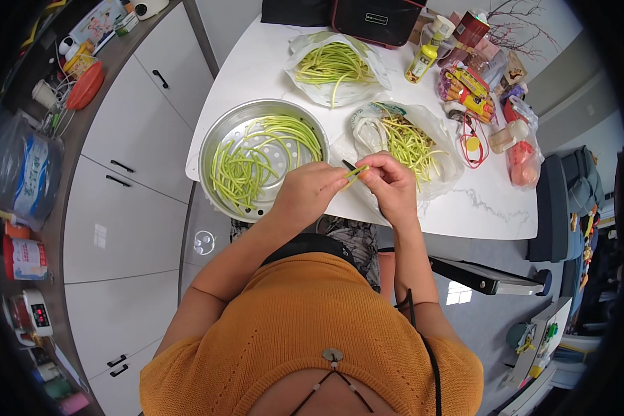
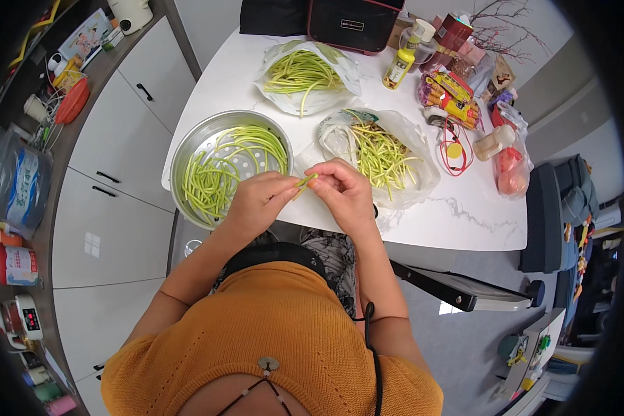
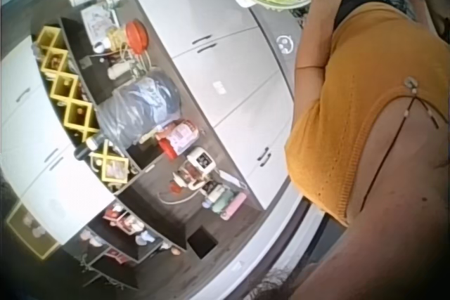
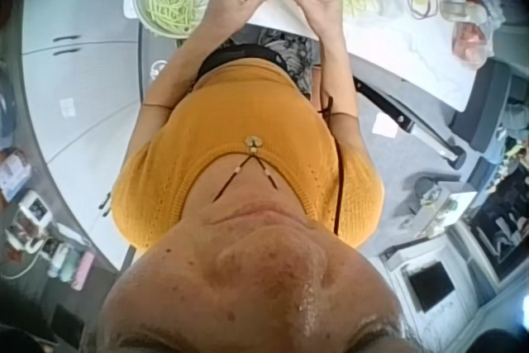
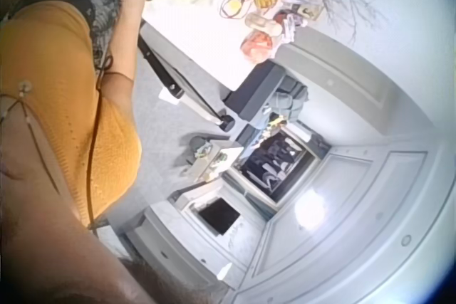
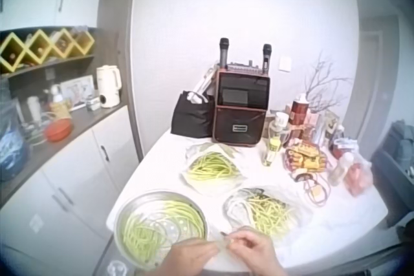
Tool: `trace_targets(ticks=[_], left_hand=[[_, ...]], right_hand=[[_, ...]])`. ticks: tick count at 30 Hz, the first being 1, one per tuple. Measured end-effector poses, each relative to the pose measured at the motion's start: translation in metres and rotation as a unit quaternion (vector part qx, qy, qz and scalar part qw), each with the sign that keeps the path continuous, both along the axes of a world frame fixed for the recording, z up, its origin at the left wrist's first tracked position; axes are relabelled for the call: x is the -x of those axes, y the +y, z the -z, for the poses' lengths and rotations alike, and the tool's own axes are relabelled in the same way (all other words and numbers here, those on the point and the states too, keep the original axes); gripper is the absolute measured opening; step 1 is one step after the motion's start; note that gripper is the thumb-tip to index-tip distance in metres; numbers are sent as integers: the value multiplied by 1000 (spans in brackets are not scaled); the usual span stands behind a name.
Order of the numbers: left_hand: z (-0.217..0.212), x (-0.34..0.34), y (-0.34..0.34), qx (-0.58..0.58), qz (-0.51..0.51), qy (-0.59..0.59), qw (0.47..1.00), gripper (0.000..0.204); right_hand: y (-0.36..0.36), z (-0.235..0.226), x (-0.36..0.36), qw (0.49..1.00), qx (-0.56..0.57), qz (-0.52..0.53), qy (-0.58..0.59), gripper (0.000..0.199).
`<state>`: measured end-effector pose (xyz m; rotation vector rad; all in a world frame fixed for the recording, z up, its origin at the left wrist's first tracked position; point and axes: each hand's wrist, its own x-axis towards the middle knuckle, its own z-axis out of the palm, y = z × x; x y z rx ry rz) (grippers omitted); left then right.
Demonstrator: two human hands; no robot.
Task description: The person picks up green long beans, breaks off their ends by hand, and places the trimmed beans into a metal steamer tray.
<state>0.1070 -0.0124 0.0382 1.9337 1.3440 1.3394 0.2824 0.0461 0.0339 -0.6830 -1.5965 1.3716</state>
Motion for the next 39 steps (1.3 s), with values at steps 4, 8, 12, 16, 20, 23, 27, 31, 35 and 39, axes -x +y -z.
trace_targets(ticks=[4,8,12,16,20,23,27,31,35,39], left_hand=[[3,0,0,-8,-1,5,1000,15],[-6,1,0,-1,-50,24,998,15],[-3,2,4,-48,-70,30,996,15],[-2,3,5,-41,-73,58,995,14],[-2,4,8,-67,-82,119,987,13],[-4,9,10,-42,-57,164,984,12],[-7,22,18,19,14,133,991,14],[-16,26,18,144,83,9,986,15],[-12,12,13,81,53,14,995,15],[-5,-2,11,5,7,70,998,14]], right_hand=[[0,0,-1,1000,13,12,-4,13],[0,-3,-2,999,18,31,-27,13],[-1,-4,2,990,-61,93,-82,16],[-8,-21,8,950,-194,160,-187,20],[-3,-10,8,861,-387,202,-260,18],[-4,-13,8,820,-431,199,-319,15],[2,-20,3,847,-413,107,-315,9],[11,-11,-7,942,-277,13,-189,9],[9,-3,-6,969,-204,48,-130,10],[4,5,-1,977,-164,102,-92,10]])
